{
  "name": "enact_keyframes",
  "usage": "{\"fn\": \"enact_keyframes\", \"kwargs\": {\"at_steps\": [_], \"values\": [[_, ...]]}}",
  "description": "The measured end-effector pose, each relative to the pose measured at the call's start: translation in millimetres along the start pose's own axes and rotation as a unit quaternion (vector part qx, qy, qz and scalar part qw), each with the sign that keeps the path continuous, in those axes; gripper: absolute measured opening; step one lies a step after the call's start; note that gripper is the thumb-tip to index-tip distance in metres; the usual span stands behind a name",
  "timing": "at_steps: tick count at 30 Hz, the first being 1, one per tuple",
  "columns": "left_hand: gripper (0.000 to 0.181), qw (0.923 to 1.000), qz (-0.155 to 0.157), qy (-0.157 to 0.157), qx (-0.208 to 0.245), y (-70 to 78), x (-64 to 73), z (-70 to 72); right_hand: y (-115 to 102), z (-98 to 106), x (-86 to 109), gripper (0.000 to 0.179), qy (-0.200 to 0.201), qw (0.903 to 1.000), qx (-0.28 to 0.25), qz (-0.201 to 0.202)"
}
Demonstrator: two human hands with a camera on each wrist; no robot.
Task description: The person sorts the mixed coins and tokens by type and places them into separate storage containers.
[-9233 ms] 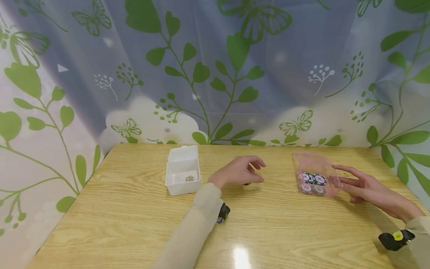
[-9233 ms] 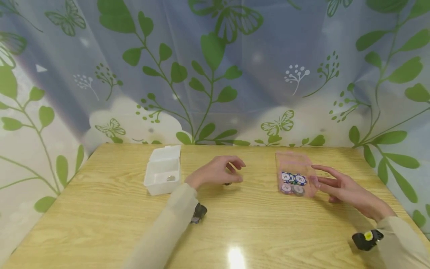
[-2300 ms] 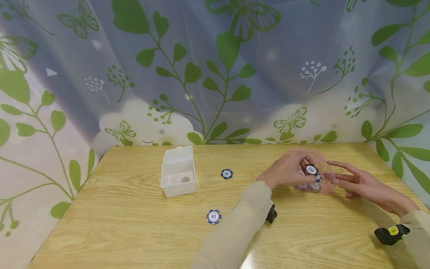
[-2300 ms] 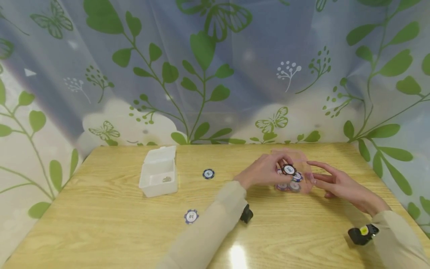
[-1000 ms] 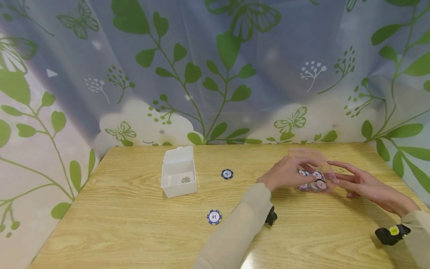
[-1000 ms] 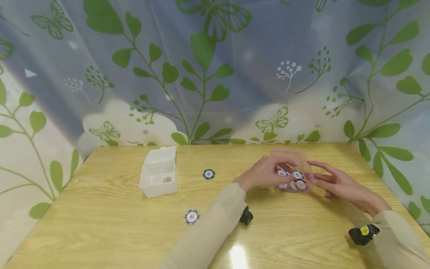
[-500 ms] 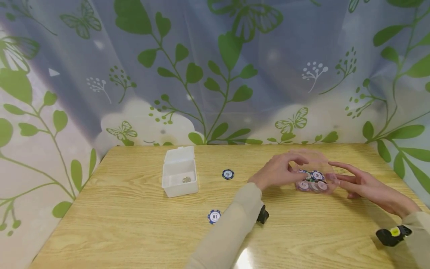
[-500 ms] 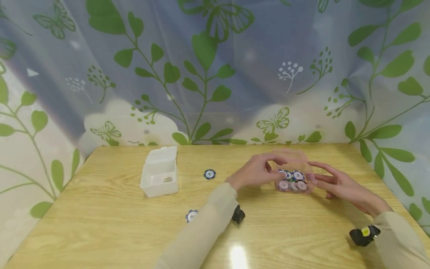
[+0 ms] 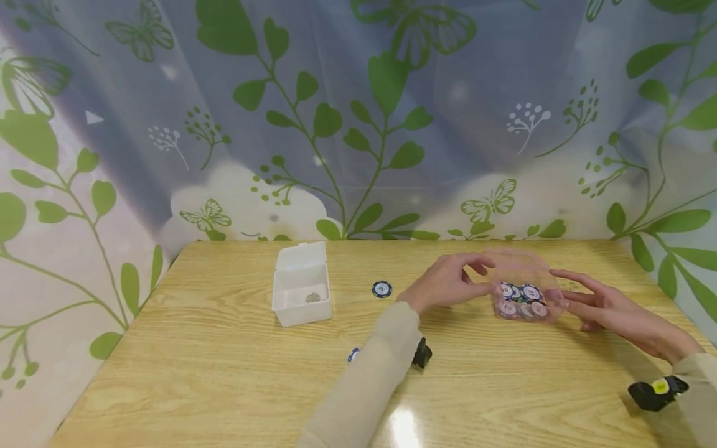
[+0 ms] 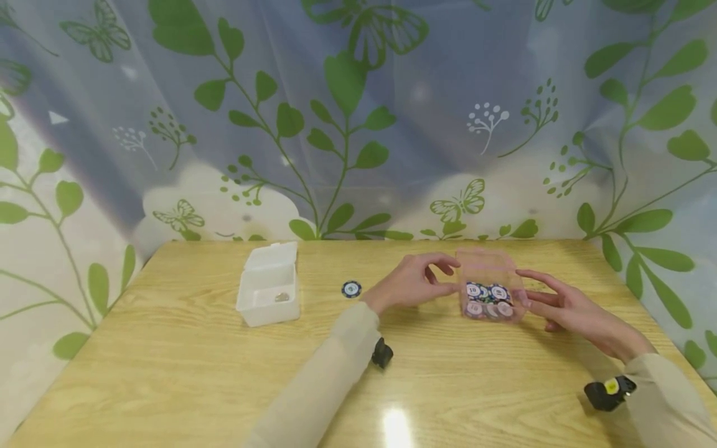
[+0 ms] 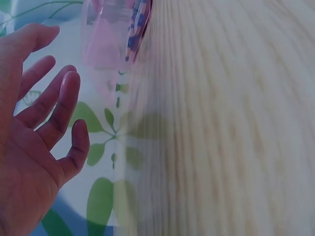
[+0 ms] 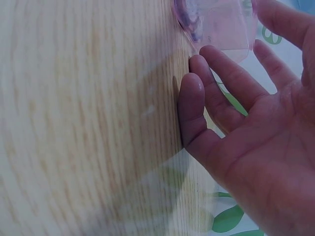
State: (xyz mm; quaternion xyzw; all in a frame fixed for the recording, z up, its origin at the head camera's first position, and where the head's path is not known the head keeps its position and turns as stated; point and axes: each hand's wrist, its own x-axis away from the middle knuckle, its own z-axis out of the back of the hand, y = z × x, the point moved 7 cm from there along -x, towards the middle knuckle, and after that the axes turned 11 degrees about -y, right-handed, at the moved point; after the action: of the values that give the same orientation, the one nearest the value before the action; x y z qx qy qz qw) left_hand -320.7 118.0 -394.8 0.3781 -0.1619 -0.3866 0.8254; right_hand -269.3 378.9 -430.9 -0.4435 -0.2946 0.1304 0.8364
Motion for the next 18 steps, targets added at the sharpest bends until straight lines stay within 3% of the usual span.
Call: {"fn": "enact_keyframes", "kwargs": {"at_steps": [18], "values": [[0.043,0.9999,0.011,0.006,-0.003,-12.8,17.0,20.3,1.2,0.4,0.4,0.068,0.002,1.0,0.0,0.003]]}}
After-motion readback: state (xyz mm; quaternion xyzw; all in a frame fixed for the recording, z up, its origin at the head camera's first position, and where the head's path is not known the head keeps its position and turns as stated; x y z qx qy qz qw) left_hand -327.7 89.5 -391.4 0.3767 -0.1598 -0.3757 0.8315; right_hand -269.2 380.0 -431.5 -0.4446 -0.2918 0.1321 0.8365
